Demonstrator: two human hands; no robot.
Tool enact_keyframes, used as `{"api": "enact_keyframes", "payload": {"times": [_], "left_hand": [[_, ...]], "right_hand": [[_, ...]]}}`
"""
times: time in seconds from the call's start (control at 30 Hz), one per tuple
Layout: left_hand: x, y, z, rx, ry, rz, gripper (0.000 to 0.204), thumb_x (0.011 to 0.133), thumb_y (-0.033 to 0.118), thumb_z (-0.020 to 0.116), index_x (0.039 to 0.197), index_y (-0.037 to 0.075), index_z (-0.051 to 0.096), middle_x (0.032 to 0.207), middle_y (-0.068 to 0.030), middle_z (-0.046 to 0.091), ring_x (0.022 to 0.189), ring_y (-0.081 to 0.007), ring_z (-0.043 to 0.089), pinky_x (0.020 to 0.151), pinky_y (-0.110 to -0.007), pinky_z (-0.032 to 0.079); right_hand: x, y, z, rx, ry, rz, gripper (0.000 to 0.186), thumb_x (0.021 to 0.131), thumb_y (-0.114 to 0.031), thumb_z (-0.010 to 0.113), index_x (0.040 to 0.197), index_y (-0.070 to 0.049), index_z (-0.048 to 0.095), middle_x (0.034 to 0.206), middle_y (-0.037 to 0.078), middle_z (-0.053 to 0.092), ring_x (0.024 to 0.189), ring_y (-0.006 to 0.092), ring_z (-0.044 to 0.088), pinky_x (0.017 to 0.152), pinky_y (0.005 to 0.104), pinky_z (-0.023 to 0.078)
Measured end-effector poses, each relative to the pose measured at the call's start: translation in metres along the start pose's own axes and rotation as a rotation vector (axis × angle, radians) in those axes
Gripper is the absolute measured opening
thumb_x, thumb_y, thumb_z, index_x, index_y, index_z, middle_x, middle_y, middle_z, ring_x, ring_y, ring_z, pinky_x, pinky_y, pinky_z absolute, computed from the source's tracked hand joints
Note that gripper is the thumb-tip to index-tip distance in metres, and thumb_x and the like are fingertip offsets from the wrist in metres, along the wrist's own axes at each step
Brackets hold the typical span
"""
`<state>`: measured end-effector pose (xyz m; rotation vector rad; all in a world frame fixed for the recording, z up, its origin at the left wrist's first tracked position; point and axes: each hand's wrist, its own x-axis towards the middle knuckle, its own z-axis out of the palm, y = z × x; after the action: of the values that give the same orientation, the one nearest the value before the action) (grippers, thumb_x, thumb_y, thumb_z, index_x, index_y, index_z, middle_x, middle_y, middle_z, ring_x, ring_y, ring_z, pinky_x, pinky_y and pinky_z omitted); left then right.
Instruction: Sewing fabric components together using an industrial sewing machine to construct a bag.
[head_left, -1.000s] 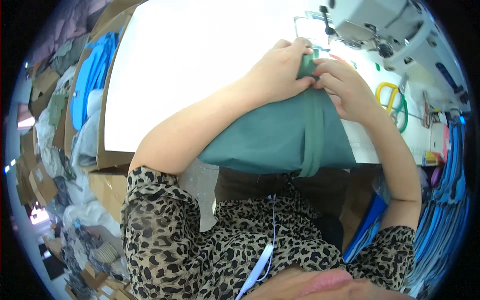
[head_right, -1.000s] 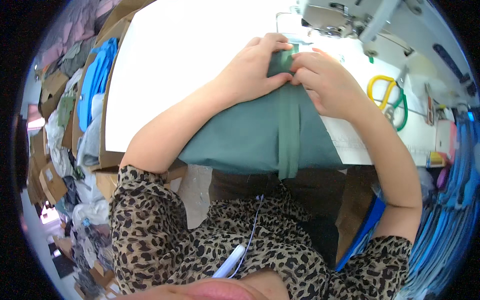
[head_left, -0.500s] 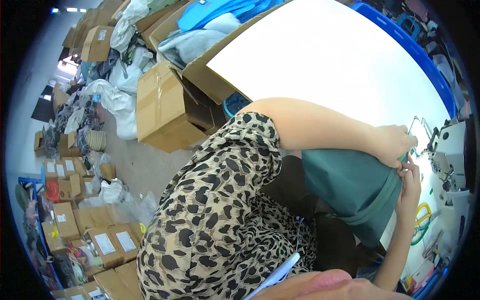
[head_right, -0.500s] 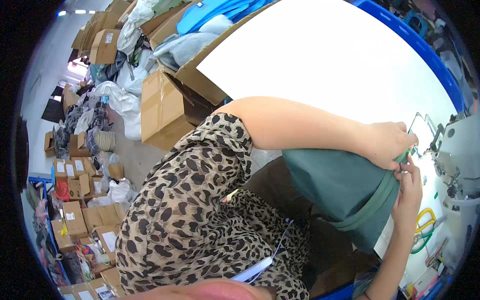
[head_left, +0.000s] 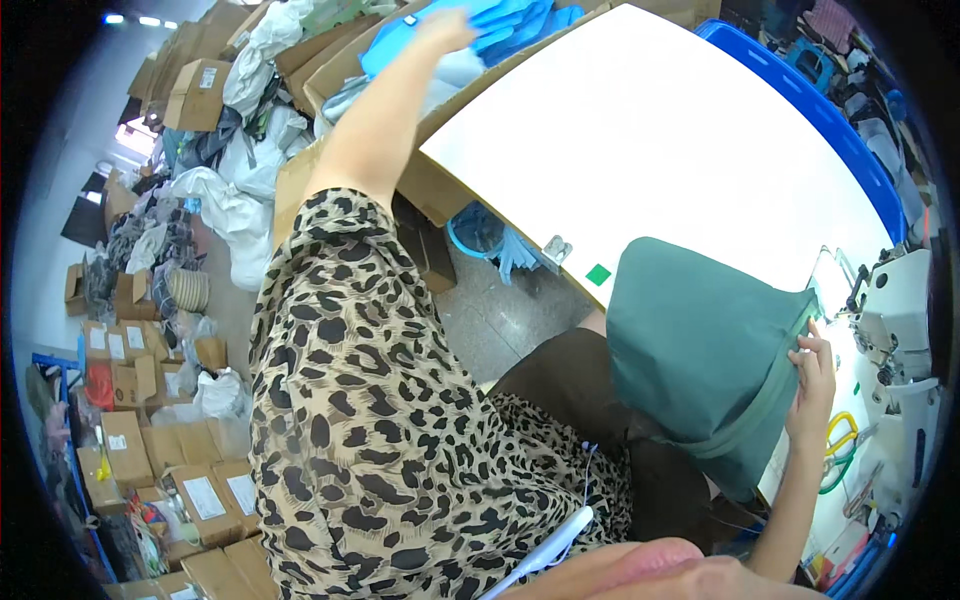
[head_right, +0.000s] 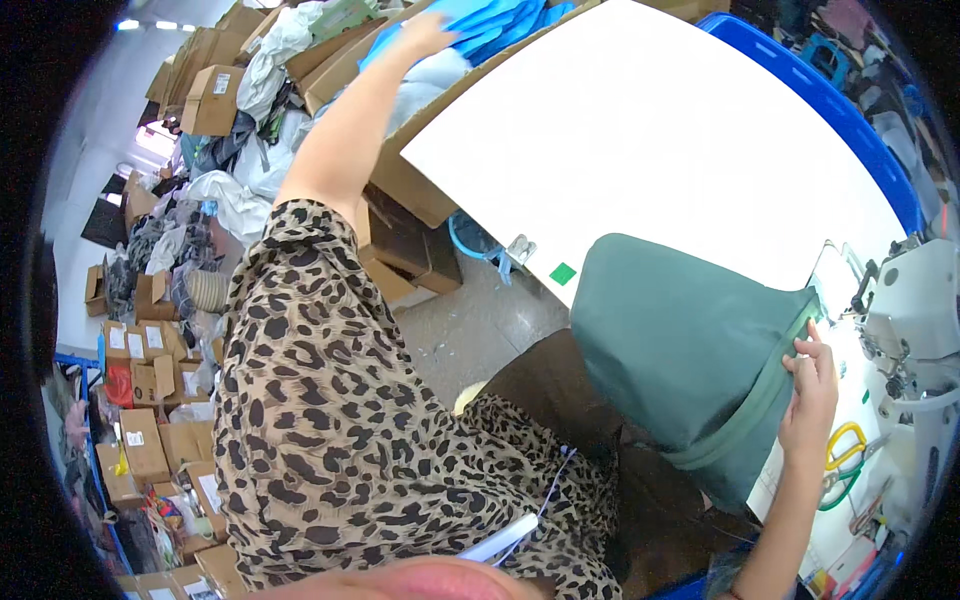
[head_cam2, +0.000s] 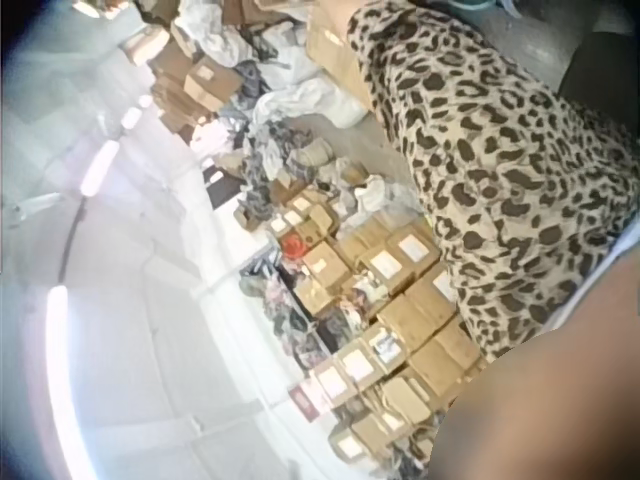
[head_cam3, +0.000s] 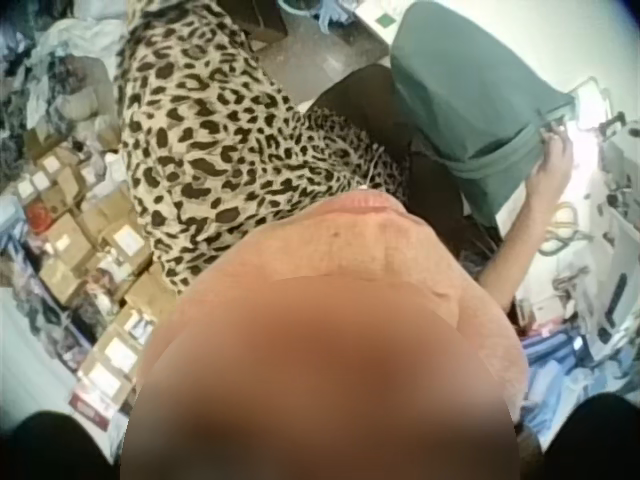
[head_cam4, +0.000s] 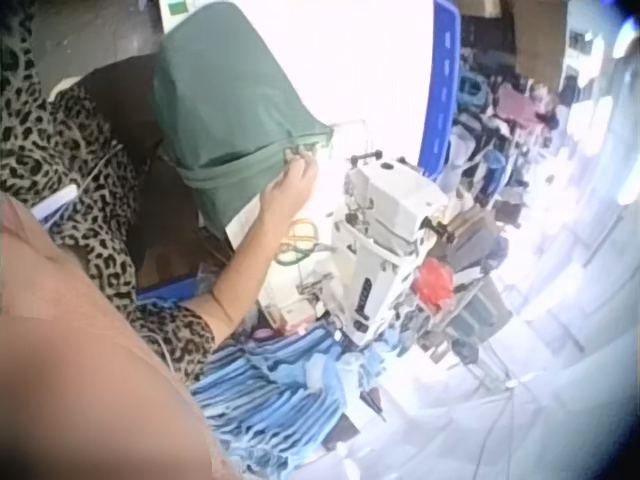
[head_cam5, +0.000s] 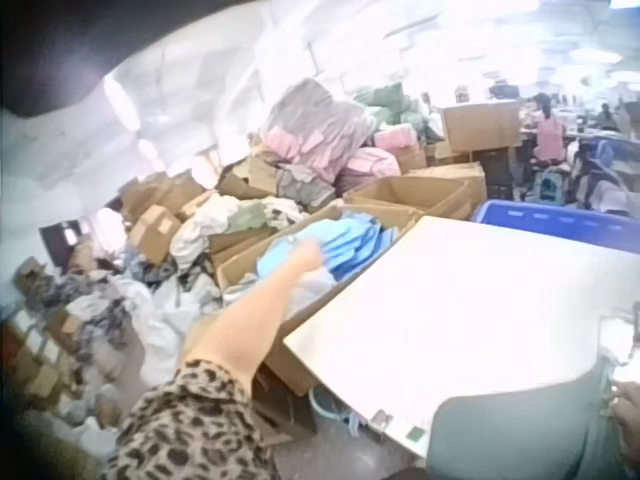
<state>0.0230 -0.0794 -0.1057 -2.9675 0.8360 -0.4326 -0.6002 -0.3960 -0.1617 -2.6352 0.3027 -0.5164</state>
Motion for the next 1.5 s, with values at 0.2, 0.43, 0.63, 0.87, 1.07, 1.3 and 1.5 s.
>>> {"api": "enact_keyframes", "payload": {"times": [0.2, 0.43, 0.63, 0.87, 1.07, 1.3, 1.5], "left_hand": [[-0.01, -0.096, 0.043, 0.194, -0.205, -0.353, 0.036, 0.087, 0.026, 0.056, 0.118, 0.012, 0.069, 0.127, -0.0168, 0.063, 0.122, -0.0357, 0.057, 0.104, -0.046, 0.044], [-0.015, -0.169, 0.028, 0.219, -0.416, -0.534, 0.043, 0.091, 0.017, 0.052, 0.133, 0.012, 0.061, 0.148, -0.0115, 0.047, 0.143, -0.0378, 0.032, 0.113, -0.061, 0.023], [-0.019, -0.06, 0.036, 0.146, -0.272, -0.455, 0.038, 0.09, 0.031, 0.062, 0.122, 0.011, 0.068, 0.139, -0.0134, 0.055, 0.132, -0.0282, 0.049, 0.107, -0.057, 0.035], [0.002, -0.051, -0.03, 0.166, 0.441, 0.055, 0.022, 0.083, 0.018, 0.065, 0.103, 0.014, 0.073, 0.103, -0.0106, 0.069, 0.095, -0.0306, 0.067, 0.087, -0.043, 0.052], [0.0, -0.001, -0.122, -0.939, 0.572, 0.169, 0.023, 0.083, 0.001, 0.061, 0.105, 0.002, 0.067, 0.101, -0.0173, 0.068, 0.1, -0.0309, 0.065, 0.089, -0.04, 0.049], [-0.107, 0.086, -0.126, -1.74, 0.092, -0.121, 0.032, 0.092, 0.005, 0.057, 0.124, 0.003, 0.057, 0.114, -0.0087, 0.063, 0.109, -0.0222, 0.06, 0.085, -0.037, 0.053], [-0.285, 0.157, -0.073, -1.697, -0.217, -0.215, 0.018, 0.092, -0.002, 0.052, 0.109, 0.003, 0.053, 0.102, -0.0052, 0.058, 0.093, -0.0149, 0.058, 0.087, -0.03, 0.049]], "right_hand": [[-0.005, 0.003, -0.004, -0.03, 0.015, -0.041, 0.02, 0.072, 0.019, 0.045, 0.085, 0.005, 0.05, 0.103, 0.017, 0.056, 0.127, 0.0433, 0.053, 0.093, 0.0428, 0.051], [-0.007, 0.006, 0.0, 0.019, 0.057, -0.113, 0.01, 0.078, 0.008, 0.058, 0.081, 0.002, 0.05, 0.102, 0.016, 0.058, 0.122, 0.0439, 0.056, 0.091, 0.0432, 0.047], [-0.009, 0.009, -0.004, -0.054, 0.043, -0.057, 0.012, 0.077, 0.008, 0.059, 0.081, 0.003, 0.049, 0.101, 0.016, 0.058, 0.122, 0.0431, 0.056, 0.089, 0.0413, 0.048], [-0.004, 0.01, 0.0, -0.038, 0.064, -0.105, 0.011, 0.077, 0.01, 0.057, 0.082, 0.003, 0.05, 0.101, 0.017, 0.058, 0.121, 0.0422, 0.057, 0.088, 0.0396, 0.049], [-0.003, 0.01, -0.001, -0.062, 0.078, -0.154, 0.009, 0.076, 0.009, 0.056, 0.08, 0.004, 0.05, 0.102, 0.02, 0.059, 0.117, 0.0422, 0.058, 0.088, 0.0422, 0.049], [-0.009, 0.018, -0.002, -0.103, 0.084, -0.158, 0.015, 0.071, 0.014, 0.053, 0.084, 0.005, 0.053, 0.107, 0.021, 0.06, 0.115, 0.0387, 0.06, 0.086, 0.0413, 0.051], [-0.005, 0.021, 0.003, -0.077, 0.096, -0.219, 0.027, 0.067, 0.017, 0.054, 0.091, 0.003, 0.051, 0.111, 0.018, 0.058, 0.113, 0.0351, 0.06, 0.085, 0.0426, 0.052]]}}
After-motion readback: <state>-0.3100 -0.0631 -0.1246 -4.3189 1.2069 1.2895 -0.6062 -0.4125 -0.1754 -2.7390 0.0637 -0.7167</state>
